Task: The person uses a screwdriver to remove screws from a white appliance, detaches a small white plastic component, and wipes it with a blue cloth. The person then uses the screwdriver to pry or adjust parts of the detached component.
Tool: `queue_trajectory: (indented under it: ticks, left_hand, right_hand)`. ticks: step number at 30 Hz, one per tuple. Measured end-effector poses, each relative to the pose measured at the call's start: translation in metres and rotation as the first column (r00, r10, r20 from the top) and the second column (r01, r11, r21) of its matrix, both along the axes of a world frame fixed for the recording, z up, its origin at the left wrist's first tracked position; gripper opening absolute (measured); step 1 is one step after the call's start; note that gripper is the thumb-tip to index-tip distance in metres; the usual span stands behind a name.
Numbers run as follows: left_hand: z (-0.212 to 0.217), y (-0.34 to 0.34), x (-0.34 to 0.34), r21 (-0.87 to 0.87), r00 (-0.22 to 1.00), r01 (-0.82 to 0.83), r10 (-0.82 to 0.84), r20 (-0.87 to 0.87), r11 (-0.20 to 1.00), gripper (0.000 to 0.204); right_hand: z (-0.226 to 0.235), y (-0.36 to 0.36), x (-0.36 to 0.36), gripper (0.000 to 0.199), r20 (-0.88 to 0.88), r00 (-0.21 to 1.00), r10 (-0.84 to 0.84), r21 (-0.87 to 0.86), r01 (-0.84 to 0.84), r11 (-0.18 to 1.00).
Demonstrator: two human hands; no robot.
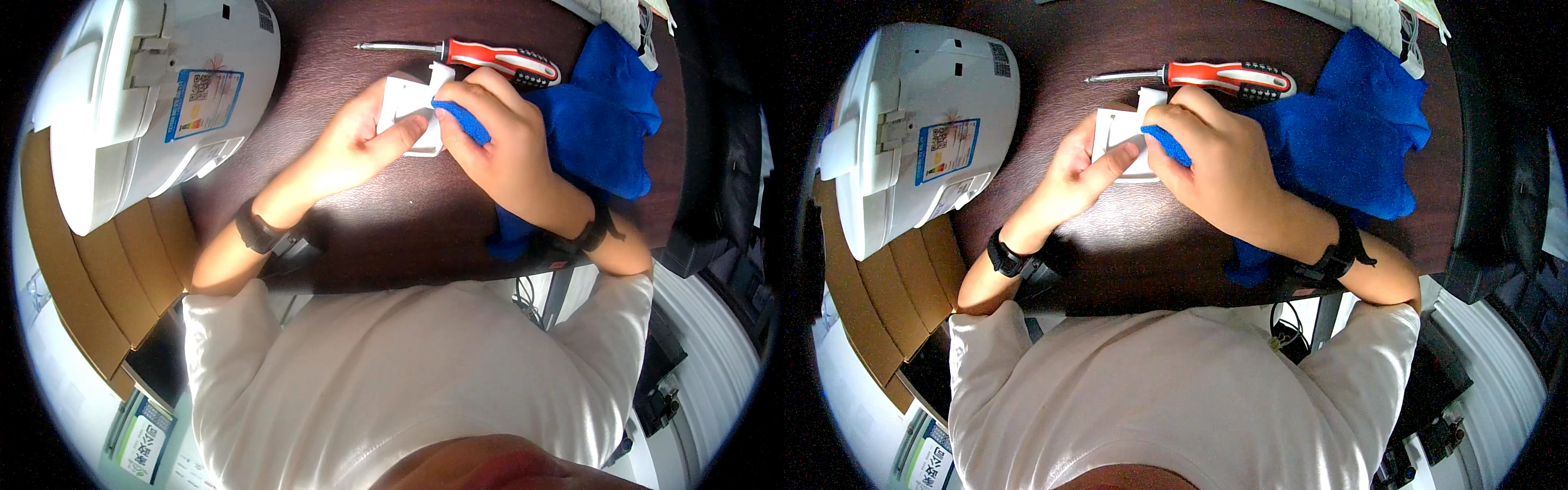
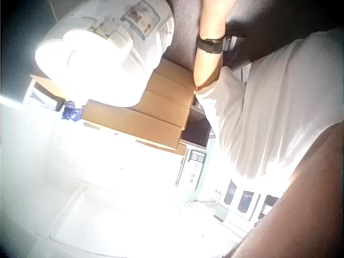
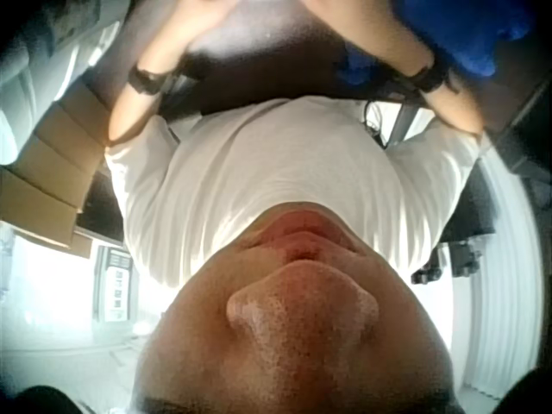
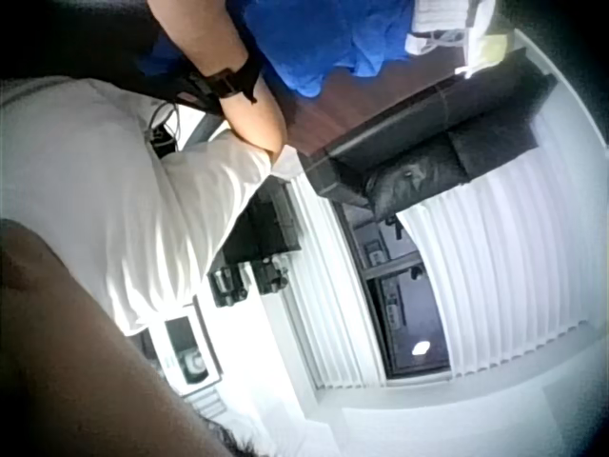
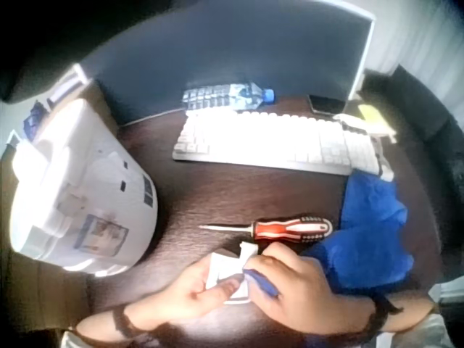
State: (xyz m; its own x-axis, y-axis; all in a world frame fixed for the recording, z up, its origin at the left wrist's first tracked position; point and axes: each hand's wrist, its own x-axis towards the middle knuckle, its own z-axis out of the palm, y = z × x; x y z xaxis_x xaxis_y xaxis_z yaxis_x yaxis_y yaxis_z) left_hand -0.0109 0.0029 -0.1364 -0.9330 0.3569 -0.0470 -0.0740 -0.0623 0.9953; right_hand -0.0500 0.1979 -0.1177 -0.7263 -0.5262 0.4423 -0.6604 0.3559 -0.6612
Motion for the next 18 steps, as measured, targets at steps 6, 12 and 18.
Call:
queue_trajectory:
  ticks: [6, 12, 18]
  left_hand:
    - [-0.0014, 0.0056, -0.0001, -0.009, 0.997, -0.032, 0.032, -0.066, 0.999, 0.02]
    - [-0.0036, 0.0065, -0.0026, -0.064, 0.979, -0.048, 0.034, -0.202, 0.997, 0.022]
    - [-0.0046, 0.0065, -0.0027, -0.066, 0.978, -0.067, 0.052, -0.203, 0.996, 0.027]
  right_hand:
    - [0.0013, 0.0002, 0.0034, 0.019, 0.361, 0.933, 0.008, -0.15, 0.05, 0.987]
    - [0.0012, 0.0028, 0.0037, 0.021, 0.151, 0.989, -0.011, -0.145, 0.033, 0.989]
    - [0.0029, 0.0031, 0.0025, 0.028, -0.134, 0.989, -0.056, 0.033, 0.061, 0.998]
